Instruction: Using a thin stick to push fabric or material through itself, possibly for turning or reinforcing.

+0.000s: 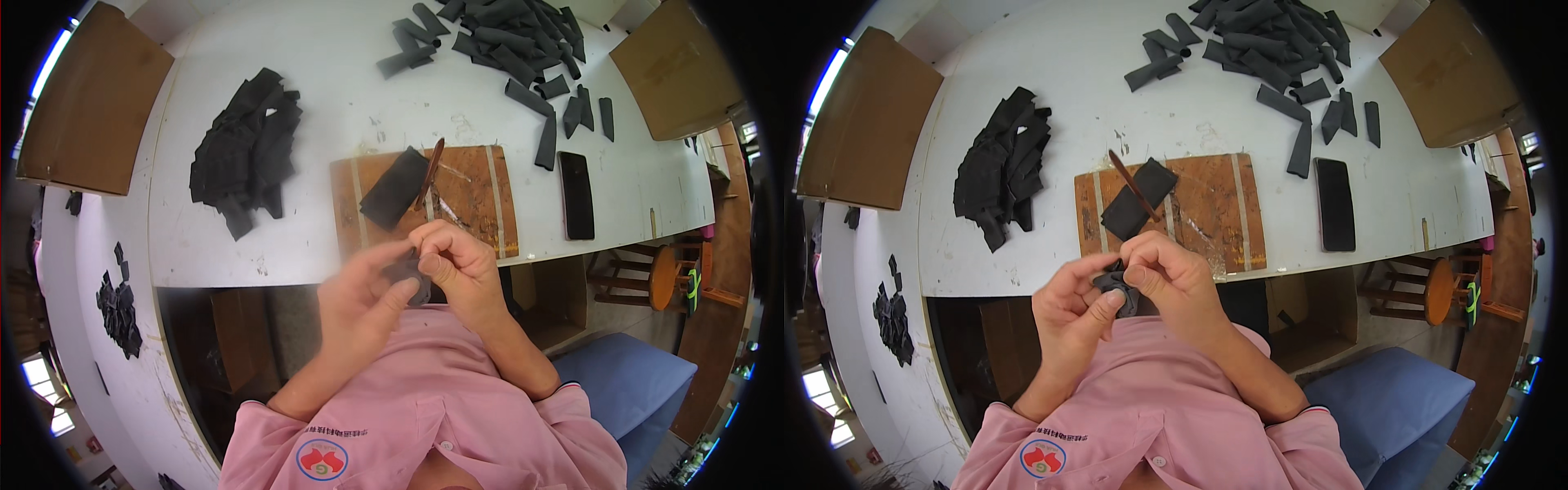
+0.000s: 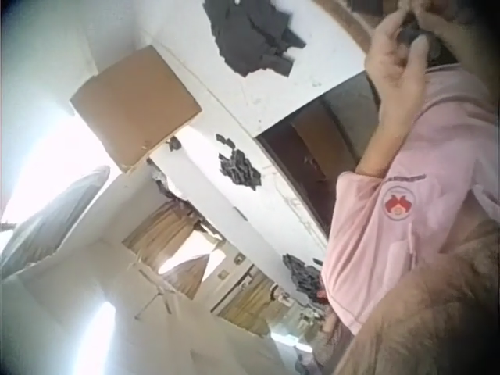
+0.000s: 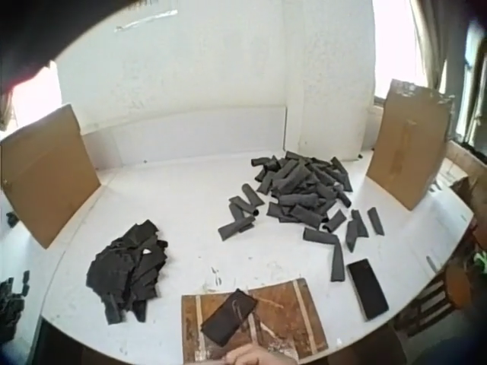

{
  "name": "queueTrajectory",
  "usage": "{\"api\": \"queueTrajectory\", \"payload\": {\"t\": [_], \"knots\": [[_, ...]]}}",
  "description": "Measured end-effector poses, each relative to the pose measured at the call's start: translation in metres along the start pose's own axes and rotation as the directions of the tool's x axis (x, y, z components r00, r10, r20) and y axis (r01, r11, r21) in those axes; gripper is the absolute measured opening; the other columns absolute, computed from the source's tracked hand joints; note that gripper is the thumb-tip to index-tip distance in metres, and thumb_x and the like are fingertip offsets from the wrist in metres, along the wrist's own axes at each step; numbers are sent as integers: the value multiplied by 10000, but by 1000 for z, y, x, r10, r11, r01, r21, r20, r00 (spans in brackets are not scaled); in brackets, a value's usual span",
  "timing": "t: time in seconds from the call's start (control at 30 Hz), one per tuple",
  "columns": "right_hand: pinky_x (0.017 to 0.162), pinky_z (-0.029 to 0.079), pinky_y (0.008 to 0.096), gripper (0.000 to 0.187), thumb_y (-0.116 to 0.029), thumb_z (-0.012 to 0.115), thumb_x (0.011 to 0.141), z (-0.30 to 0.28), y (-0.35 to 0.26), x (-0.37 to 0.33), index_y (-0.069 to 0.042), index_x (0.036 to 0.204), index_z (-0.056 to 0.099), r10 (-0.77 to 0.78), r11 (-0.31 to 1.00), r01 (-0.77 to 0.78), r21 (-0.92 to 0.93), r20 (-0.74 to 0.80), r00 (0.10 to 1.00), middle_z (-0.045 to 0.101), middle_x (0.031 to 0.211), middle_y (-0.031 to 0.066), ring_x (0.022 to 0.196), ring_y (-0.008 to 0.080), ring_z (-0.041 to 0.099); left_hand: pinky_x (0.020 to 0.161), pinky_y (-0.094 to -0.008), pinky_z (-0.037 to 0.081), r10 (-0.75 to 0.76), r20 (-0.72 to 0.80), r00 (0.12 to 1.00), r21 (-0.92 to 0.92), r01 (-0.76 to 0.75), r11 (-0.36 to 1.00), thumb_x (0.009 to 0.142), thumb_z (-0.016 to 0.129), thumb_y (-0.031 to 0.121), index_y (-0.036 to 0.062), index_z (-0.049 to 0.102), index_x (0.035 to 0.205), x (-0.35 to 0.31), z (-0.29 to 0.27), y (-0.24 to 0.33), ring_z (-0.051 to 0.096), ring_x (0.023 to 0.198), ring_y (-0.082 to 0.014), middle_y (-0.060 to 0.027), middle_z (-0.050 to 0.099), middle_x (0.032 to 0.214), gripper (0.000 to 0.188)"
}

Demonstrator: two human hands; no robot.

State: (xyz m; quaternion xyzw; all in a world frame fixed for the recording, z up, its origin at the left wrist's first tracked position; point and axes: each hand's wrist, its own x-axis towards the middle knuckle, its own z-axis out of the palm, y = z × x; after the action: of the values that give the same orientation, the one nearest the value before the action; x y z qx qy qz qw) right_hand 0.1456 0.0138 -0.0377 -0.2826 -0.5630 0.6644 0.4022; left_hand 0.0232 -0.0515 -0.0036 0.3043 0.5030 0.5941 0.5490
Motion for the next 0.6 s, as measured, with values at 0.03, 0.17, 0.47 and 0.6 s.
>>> {"api": "queueTrajectory", "payload": {"t": [0.03,0.17,0.47,0.6], "knots": [[597,390,215,99,-54,578,780,3,-9,1,-13,753,492,-71,990,67,-121,-29,997,516,790,52,679,104,474,402,-145,343,98,-19,995,114,-95,989,754,590,-32,-52,509,1031,-5,2,-1,445,462,-30,-36,550,719,289],[540,394,236,112,-37,602,749,4,-33,13,-15,740,492,-277,910,258,-325,-11,961,514,765,69,631,148,488,459,-158,384,402,39,915,232,-399,887,779,555,-42,-19,551,933,16,4,4,477,540,-48,-62,541,875,156],[490,337,195,174,-139,550,834,-4,-101,60,-19,717,504,-172,972,186,-146,100,980,468,605,-20,572,30,402,344,-178,328,154,630,761,-706,479,522,812,515,29,-38,452,1017,54,14,70,430,385,-67,-59,510,686,225],[476,333,188,210,-201,518,859,-25,-79,81,-39,726,514,135,990,-129,-48,143,980,463,615,-38,547,22,391,306,-193,255,-74,494,866,-805,488,338,884,384,83,-25,390,1182,76,4,50,296,324,-43,-9,426,559,317]]}}
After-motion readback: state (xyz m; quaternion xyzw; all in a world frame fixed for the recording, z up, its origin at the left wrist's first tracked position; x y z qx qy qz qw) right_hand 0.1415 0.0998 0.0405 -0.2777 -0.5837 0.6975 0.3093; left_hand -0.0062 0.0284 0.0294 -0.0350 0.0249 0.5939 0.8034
